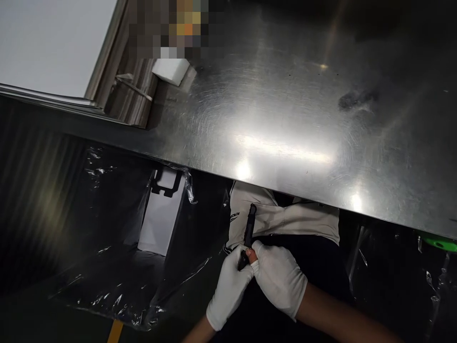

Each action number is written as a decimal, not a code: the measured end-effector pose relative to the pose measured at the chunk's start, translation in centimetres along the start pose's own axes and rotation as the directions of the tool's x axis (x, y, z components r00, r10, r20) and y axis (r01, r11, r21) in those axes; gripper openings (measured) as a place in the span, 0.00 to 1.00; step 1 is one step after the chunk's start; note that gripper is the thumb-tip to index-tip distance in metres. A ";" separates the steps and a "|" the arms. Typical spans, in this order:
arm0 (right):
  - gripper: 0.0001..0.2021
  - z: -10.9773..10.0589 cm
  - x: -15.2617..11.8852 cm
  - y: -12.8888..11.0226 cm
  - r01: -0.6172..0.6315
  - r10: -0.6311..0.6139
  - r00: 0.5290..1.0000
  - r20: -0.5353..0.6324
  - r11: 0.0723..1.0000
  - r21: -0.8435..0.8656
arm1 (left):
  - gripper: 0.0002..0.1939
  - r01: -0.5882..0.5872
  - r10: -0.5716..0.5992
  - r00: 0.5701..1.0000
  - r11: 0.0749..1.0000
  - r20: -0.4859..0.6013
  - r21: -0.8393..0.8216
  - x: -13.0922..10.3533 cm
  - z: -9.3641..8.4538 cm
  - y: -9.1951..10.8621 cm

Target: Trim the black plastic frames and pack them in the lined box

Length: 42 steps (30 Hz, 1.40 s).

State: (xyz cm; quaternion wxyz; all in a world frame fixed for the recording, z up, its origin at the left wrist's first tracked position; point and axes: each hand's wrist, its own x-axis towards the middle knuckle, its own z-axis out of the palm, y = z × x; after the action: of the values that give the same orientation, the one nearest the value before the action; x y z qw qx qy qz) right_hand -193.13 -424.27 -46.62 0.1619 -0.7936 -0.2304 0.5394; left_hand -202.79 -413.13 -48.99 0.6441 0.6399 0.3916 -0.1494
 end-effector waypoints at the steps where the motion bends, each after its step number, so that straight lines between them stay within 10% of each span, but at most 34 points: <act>1: 0.22 -0.1 0.0 -0.1 -0.003 0.003 1.000 0.002 1.000 0.007 | 0.06 0.003 -0.003 1.000 1.000 -0.003 0.006 0.0 0.1 0.1; 17: 0.21 -0.8 -0.1 0.8 0.033 -0.031 0.999 -0.018 0.992 0.124 | 0.10 0.013 -0.012 0.999 1.000 0.033 -0.021 0.0 0.1 0.9; 23: 0.26 -2.2 -2.6 4.6 0.273 -0.207 0.958 -0.199 0.873 0.404 | 0.28 0.092 -0.011 0.913 0.979 0.408 -0.180 0.0 -3.4 2.3; 26: 0.26 -2.5 -3.4 5.4 0.252 -0.202 0.965 -0.169 0.893 0.371 | 0.22 -0.011 -0.030 0.929 0.994 0.368 0.109 0.2 -3.1 2.5; 30: 0.29 -1.5 -3.8 5.4 0.198 -0.192 0.980 -0.049 0.959 0.205 | 0.12 -0.180 0.050 0.976 0.731 0.212 0.658 -0.3 -0.9 2.6; 42: 0.27 -1.1 -4.4 4.9 0.098 -0.099 0.995 0.004 0.990 0.104 | 0.11 -0.287 0.255 0.949 0.455 0.185 0.843 -1.1 0.5 1.3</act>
State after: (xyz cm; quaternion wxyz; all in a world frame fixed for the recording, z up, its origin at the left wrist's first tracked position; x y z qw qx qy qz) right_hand -192.56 -430.76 -45.31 0.2282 -0.7694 -0.2419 0.5454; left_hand -202.44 -413.77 -47.30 0.2609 0.9259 0.1475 -0.2301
